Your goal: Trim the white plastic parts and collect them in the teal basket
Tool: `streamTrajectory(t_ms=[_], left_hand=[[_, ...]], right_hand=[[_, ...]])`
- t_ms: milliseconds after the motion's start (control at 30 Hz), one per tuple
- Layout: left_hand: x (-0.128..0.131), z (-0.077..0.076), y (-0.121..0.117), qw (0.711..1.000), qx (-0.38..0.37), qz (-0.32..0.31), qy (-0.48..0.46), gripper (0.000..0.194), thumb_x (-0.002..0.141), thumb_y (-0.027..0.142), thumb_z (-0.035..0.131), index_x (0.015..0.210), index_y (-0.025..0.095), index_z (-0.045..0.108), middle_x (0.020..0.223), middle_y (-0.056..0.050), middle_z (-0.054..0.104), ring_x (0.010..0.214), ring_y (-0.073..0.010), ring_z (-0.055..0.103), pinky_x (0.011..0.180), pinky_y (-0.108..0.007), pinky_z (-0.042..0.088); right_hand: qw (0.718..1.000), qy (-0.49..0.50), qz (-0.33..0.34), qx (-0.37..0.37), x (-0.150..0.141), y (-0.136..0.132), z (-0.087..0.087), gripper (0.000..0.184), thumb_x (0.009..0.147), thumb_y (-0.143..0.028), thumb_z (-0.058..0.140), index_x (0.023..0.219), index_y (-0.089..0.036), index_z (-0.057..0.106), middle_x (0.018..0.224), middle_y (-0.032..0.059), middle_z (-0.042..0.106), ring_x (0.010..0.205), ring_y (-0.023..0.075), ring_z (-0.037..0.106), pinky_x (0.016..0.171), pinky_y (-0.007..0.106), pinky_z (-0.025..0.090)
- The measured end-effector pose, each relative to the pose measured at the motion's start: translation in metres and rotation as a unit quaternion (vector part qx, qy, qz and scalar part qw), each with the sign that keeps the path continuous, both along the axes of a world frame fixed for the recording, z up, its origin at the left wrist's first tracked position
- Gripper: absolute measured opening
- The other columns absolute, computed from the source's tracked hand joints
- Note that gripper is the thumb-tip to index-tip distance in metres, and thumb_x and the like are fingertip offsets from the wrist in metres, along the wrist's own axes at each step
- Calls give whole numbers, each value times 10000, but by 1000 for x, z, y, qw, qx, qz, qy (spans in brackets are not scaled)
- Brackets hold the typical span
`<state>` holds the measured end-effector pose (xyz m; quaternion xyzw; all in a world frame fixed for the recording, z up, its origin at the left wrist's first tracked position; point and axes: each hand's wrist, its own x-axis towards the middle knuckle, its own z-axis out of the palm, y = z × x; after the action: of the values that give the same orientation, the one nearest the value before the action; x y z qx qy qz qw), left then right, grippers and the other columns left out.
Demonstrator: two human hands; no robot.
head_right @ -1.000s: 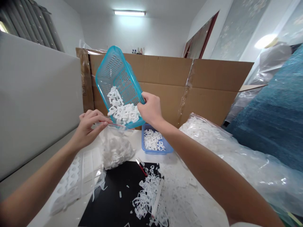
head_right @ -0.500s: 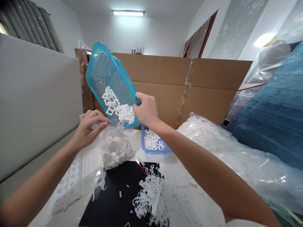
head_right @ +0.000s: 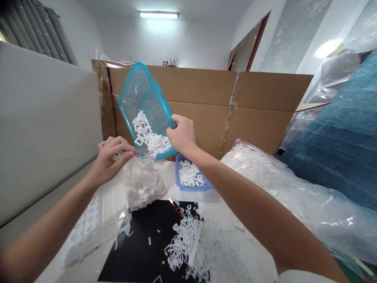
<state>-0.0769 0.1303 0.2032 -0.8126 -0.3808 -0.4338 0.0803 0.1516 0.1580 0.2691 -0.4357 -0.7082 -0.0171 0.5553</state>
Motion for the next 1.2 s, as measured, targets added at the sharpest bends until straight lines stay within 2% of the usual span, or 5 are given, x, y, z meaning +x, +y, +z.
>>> streamTrajectory(t_ms=[467, 633, 1000, 1100, 1200], left_hand=[[-2, 1, 0, 1000, 8, -1, 2, 246, 953, 371, 498, 884, 247, 699, 836, -26, 604, 816, -207, 507, 804, -392, 266], [-3, 1, -1, 1000, 15, -3, -2, 210, 949, 334, 518, 889, 247, 699, 839, -20, 601, 817, -203, 505, 798, -386, 259], [-7, -1, -1, 1000, 20, 9, 2, 192, 937, 321, 538, 894, 257, 713, 828, -17, 595, 802, -197, 500, 788, -387, 268], [-9, -1, -1, 1000, 19, 12, 5, 201, 937, 320, 530, 888, 253, 713, 827, -18, 587, 800, -196, 501, 789, -388, 275], [-10, -1, -2, 1000, 18, 14, 6, 222, 944, 339, 514, 893, 252, 712, 817, -20, 572, 798, -198, 497, 791, -394, 278]], right_hand=[[999, -10, 5, 40, -11, -1, 5, 337, 635, -32, 496, 545, -213, 226, 537, -71, 213, 537, 97, 234, 546, 293, 166], [1000, 21, -14, 6, -2, 7, 3, 319, 610, -35, 493, 514, -207, 241, 518, -74, 229, 533, 89, 253, 538, 283, 168], [988, 126, -27, -84, 30, 16, -17, 262, 593, -38, 501, 496, -193, 313, 497, -85, 275, 513, 75, 282, 496, 247, 179], [981, 158, -29, -109, 36, 22, -25, 305, 636, -15, 552, 505, -183, 333, 492, -93, 283, 491, 63, 287, 467, 223, 186], [971, 187, -29, -144, 42, 25, -34, 310, 773, -101, 641, 564, -162, 420, 521, -98, 350, 461, 49, 317, 433, 183, 236]])
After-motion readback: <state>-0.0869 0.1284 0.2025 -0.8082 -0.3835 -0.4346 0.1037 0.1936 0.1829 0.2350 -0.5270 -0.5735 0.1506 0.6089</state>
